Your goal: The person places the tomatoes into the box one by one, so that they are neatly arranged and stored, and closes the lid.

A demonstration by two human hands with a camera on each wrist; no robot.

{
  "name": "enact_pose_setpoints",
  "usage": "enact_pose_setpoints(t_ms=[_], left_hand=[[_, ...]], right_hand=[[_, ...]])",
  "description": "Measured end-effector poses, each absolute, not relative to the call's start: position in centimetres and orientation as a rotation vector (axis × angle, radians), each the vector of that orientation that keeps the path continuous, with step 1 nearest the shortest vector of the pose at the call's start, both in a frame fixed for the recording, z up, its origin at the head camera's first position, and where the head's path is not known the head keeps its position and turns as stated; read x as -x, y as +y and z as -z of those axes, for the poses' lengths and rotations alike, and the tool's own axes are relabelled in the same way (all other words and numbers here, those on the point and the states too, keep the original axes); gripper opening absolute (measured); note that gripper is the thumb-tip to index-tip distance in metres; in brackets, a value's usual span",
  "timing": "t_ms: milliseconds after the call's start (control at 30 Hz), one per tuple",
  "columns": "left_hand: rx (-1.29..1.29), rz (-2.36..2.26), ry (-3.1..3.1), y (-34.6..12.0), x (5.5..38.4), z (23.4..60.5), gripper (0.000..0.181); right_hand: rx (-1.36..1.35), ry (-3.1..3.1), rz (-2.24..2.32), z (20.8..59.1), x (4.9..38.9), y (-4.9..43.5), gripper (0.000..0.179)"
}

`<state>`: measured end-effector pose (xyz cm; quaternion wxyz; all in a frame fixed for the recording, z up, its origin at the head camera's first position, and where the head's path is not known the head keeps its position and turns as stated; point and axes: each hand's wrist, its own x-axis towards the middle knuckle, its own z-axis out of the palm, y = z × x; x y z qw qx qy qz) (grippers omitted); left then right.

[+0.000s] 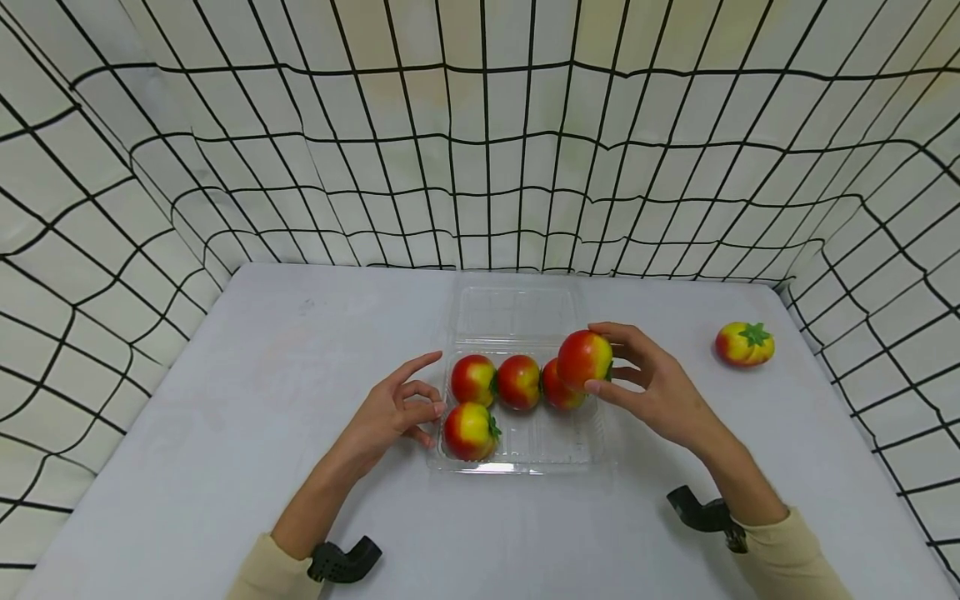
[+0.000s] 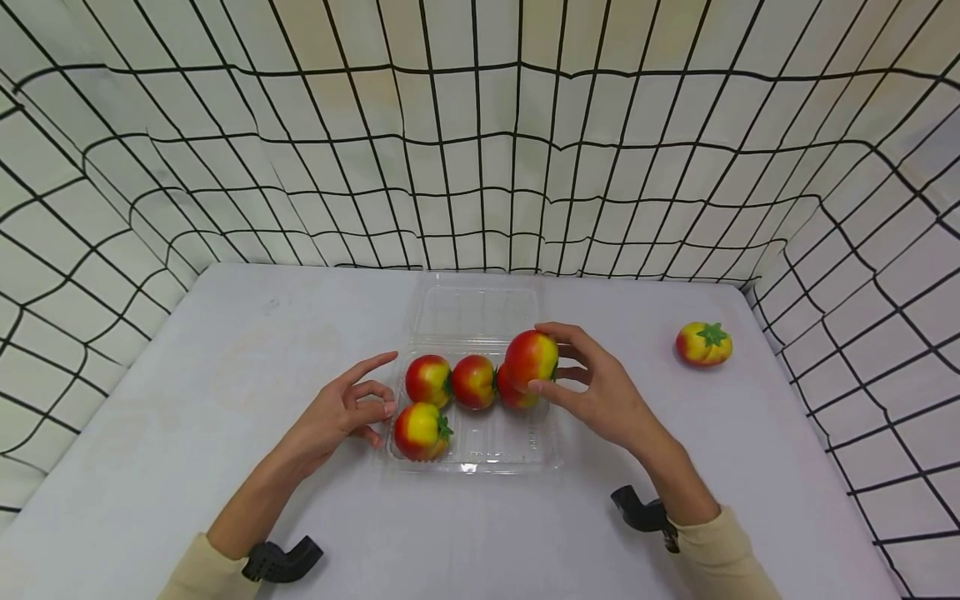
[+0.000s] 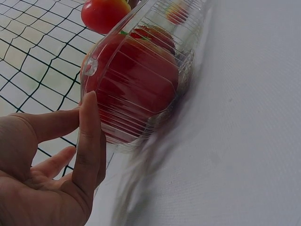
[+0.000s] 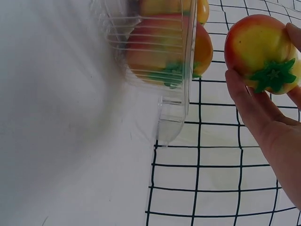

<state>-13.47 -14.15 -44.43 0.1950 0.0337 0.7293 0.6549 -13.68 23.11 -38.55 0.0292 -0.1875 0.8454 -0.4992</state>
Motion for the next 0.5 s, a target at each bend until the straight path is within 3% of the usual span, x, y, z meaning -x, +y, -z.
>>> enact_pose_setpoints(t_ms=[500], left_hand=[[-0.137,-1.798,2.051,-14.3,13.6,44.1,0.078]], right_hand=[[0.689,2.529,1.544,39.2,13.1,22.0,0.066]])
